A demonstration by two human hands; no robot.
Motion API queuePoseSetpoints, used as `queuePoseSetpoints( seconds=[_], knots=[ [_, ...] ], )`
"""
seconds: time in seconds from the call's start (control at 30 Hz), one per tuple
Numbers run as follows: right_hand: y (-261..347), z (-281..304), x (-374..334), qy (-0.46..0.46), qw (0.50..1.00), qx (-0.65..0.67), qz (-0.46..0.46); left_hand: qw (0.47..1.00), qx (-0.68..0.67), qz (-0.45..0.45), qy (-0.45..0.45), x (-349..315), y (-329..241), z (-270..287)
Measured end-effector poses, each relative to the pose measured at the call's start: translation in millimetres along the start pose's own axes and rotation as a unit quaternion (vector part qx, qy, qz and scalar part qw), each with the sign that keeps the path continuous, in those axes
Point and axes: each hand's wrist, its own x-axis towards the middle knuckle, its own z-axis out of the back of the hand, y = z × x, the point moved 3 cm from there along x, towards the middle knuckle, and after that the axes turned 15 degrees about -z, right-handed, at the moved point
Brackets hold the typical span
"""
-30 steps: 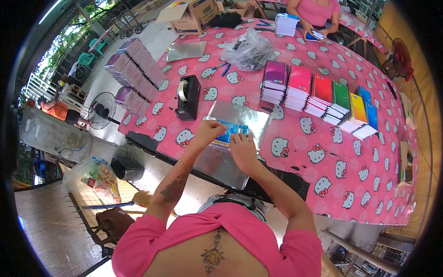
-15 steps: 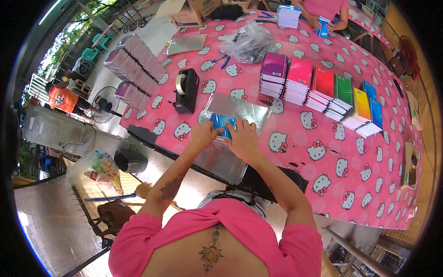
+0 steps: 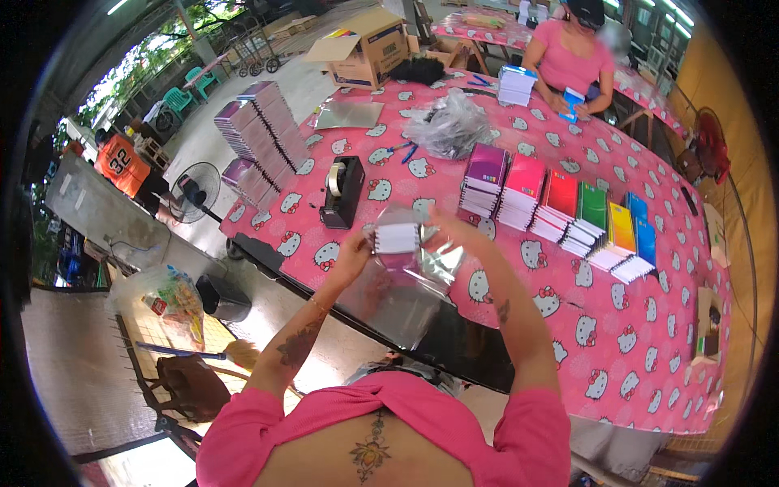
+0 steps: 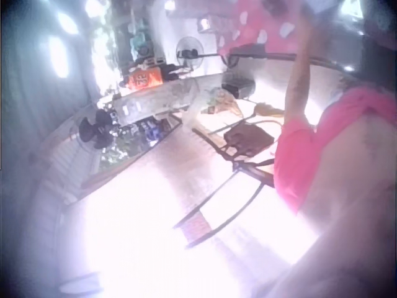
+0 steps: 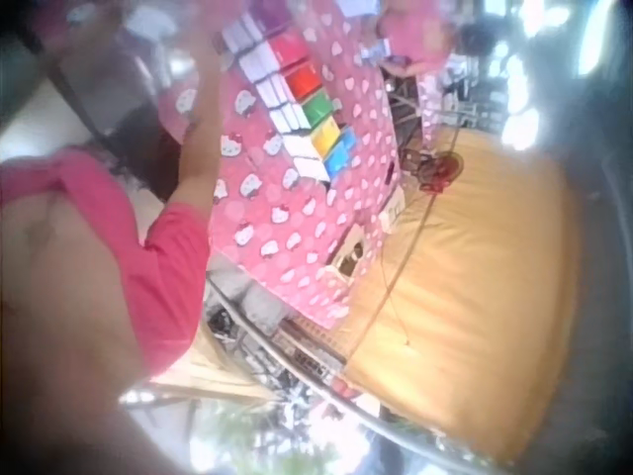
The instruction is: The person places notebooks into plastic sleeves one by one, seals each sleeve with tape from a dispenser, and places the finished items into stacks.
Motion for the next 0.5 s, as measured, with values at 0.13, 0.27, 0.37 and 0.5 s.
queuePoseSetpoints(
  seconds=[0.13,0.27,0.37,0.5],
  knots=[
    [-34.5,-6.3,-17.4,-0.018,0.998,0.064,-0.002,0.994,0.086,0.045,0.041,16.7,-17.4,-16.9],
    [11.0,-34.9,-59.5,-0.351,0.828,-0.208,0.385,0.928,0.252,-0.197,-0.191,34.2,-8.3,28.0],
    [37.3,-48.6,-88.7,-0.370,0.787,-0.286,0.402,0.894,0.364,-0.154,-0.212,62.3,18.6,88.9],
    [60.7,-66.9,-97.6,-0.404,0.773,-0.280,0.402,0.962,-0.107,0.237,-0.088,85.2,76.8,121.6]
  ],
)
